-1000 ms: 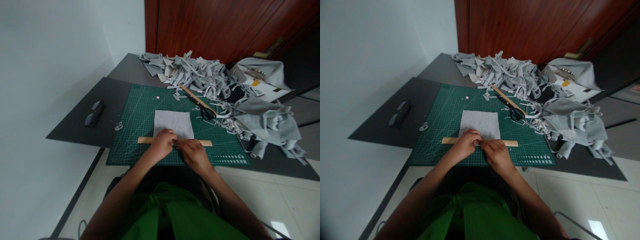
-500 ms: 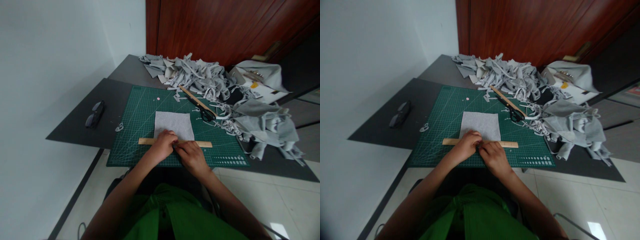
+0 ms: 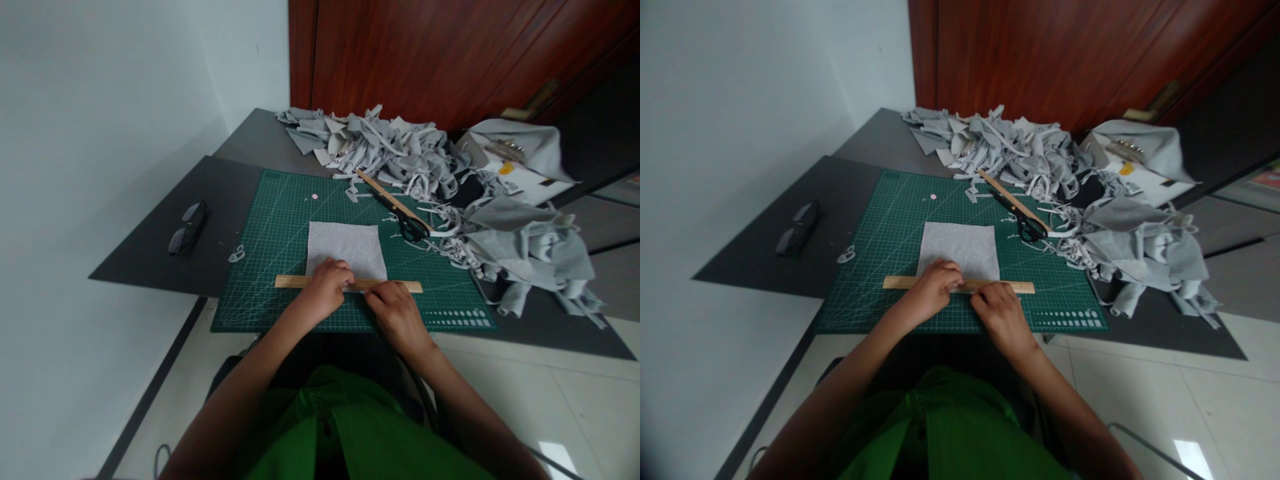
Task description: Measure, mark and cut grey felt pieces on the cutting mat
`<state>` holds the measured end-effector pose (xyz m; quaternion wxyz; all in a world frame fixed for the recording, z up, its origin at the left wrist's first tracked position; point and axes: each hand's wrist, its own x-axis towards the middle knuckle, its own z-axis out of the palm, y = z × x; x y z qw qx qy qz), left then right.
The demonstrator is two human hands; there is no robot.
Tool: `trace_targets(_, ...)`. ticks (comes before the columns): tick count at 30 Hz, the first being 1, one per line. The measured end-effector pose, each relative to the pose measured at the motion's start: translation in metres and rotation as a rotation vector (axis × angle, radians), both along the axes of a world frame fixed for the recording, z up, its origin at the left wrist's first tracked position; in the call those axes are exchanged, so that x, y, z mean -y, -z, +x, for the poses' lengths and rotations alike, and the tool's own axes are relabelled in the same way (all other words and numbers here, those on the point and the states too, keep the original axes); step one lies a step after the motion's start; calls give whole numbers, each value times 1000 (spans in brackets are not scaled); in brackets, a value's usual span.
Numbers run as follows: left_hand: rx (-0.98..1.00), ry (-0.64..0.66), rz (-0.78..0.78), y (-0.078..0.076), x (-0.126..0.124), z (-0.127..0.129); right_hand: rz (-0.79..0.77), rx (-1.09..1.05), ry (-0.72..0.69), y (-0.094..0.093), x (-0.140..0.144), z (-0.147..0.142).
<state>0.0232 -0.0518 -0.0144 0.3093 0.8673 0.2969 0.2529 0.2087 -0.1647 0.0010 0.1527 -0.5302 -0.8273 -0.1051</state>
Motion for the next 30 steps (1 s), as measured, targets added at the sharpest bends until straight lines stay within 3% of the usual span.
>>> trace_targets(9,19,8,-3,2,-1,-1,-16,20,65,1,16,47)
trace_targets(15,25,4,-16,5,-2,0,-7,-4,110,-1,26,58)
trace_targets(21,71,20,-53,4,-2,-3,53,-157,94,6,24,47)
trace_targets(26,80,94,-152,-11,0,-14,36,-388,-4,10,13,18)
trace_targets(30,95,78,-312,-22,-3,-20,61,-329,-73,7,1,-11)
